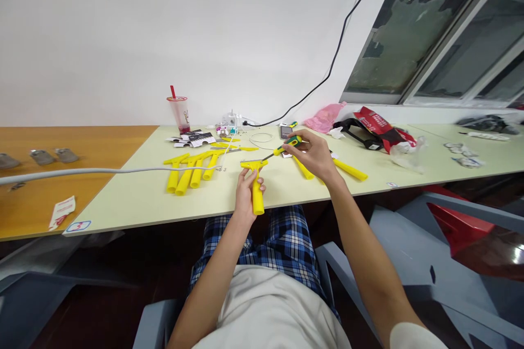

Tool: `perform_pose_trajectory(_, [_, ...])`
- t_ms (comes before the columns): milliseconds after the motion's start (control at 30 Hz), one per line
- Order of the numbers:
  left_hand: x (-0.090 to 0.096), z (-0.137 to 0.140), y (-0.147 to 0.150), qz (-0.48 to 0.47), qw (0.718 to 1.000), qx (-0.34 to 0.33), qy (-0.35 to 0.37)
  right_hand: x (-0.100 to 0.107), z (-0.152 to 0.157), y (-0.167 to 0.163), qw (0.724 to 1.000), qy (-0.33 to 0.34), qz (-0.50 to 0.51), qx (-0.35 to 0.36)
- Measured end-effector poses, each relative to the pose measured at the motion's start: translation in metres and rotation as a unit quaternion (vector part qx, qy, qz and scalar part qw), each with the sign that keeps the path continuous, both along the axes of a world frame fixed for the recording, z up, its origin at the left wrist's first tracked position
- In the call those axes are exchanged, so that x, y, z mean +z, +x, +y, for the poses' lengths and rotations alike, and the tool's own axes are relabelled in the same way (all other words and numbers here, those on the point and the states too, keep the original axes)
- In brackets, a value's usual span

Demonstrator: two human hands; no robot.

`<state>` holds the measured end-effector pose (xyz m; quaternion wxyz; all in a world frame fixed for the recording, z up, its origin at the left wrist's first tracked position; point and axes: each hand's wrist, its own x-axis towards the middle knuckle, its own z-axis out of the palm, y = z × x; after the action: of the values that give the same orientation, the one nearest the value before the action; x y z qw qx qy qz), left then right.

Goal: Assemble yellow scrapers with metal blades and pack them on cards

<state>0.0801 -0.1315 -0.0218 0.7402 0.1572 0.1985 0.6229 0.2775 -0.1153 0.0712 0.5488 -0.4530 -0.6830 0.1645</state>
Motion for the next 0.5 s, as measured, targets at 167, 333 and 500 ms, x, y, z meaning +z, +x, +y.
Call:
perform_pose_trajectory(167, [0.0002, 0.0014, 0.0002, -0.002, 1.0, -0.005, -0.01, 0.0015, -0.0015, -0.0003, 1.0, 0.01, -0.012, -0.003])
perform_pose_trajectory(333, [-0.0001, 0.0021, 0.0005, -0.002, 1.0, 0.0, -0.01, 0.0022, -0.0023, 0.0016, 1.0, 0.012, -0.018, -0.004])
perform_pose_trajectory(500, [-0.0001, 0.0022, 0.0003, -0.002, 1.0, -0.004, -0.005, 0.0019, -0.0027, 0.0034, 1.0, 0.017, -0.015, -0.006])
